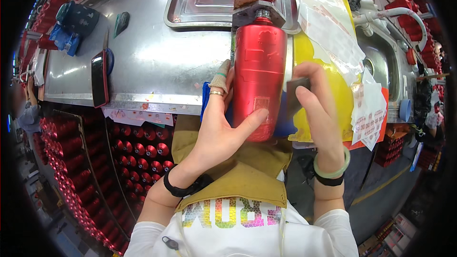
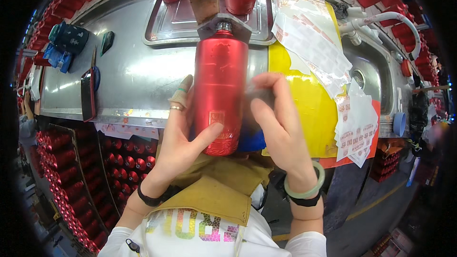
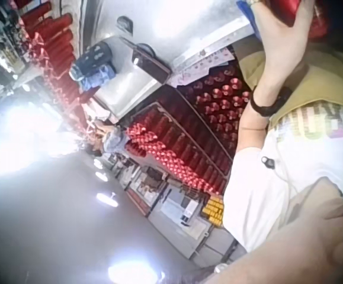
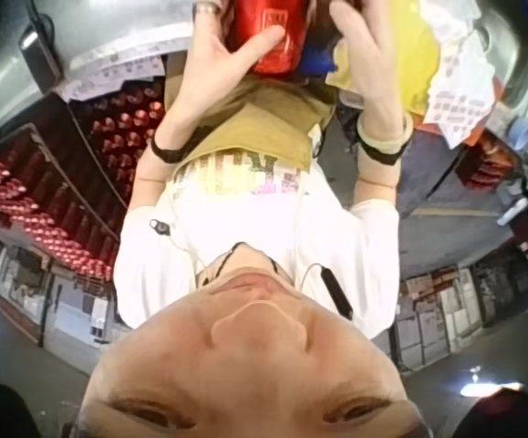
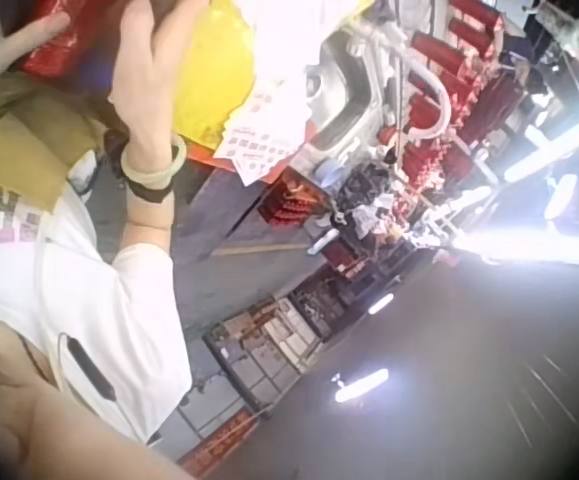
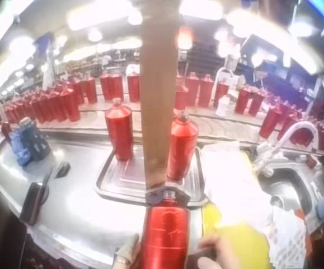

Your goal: Apply adhesive labels to red bottles on a factory assembly line.

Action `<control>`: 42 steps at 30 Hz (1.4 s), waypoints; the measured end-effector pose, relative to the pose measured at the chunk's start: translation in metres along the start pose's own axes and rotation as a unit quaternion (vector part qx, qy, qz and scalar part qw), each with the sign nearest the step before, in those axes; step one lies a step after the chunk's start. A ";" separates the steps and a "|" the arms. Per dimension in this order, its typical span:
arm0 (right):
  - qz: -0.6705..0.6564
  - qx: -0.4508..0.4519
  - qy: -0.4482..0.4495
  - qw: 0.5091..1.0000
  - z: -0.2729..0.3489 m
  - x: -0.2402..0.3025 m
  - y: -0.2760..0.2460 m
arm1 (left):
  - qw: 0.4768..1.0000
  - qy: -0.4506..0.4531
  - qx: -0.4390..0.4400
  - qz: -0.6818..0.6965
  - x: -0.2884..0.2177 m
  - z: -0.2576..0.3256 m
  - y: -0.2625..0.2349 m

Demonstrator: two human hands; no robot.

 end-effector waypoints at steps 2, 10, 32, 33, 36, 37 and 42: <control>0.150 -0.057 -0.196 0.967 -0.002 0.011 -0.002 | 1.000 0.007 -0.001 -0.008 0.000 0.000 0.001; 0.529 0.058 -0.380 0.756 -0.009 0.060 0.024 | 1.000 0.014 0.013 0.007 -0.005 0.001 -0.004; 0.366 -0.185 -0.203 0.889 0.027 -0.023 -0.006 | 0.996 0.022 0.038 0.080 0.011 0.009 -0.015; 0.365 -0.186 -0.203 0.889 0.028 -0.025 -0.011 | 0.996 0.022 0.039 0.079 0.014 0.012 -0.014; 0.205 -0.195 -0.153 0.947 0.029 -0.026 -0.022 | 0.994 0.101 -0.033 0.023 0.016 0.025 -0.018; 0.176 -0.197 -0.147 0.953 0.030 -0.028 -0.026 | 0.974 0.164 0.008 -0.153 0.007 0.032 -0.019; 0.130 -0.186 -0.173 0.958 0.027 -0.025 -0.023 | 0.804 0.200 0.042 -0.559 -0.005 0.043 0.008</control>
Point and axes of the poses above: each hand's wrist, its own z-axis away from the middle knuckle, its own y-axis out of the palm, x = y × z, the point moved 3 cm from there along -z, towards the middle knuckle, and after that the axes turned 7 degrees about x, right-handed, at the moved point
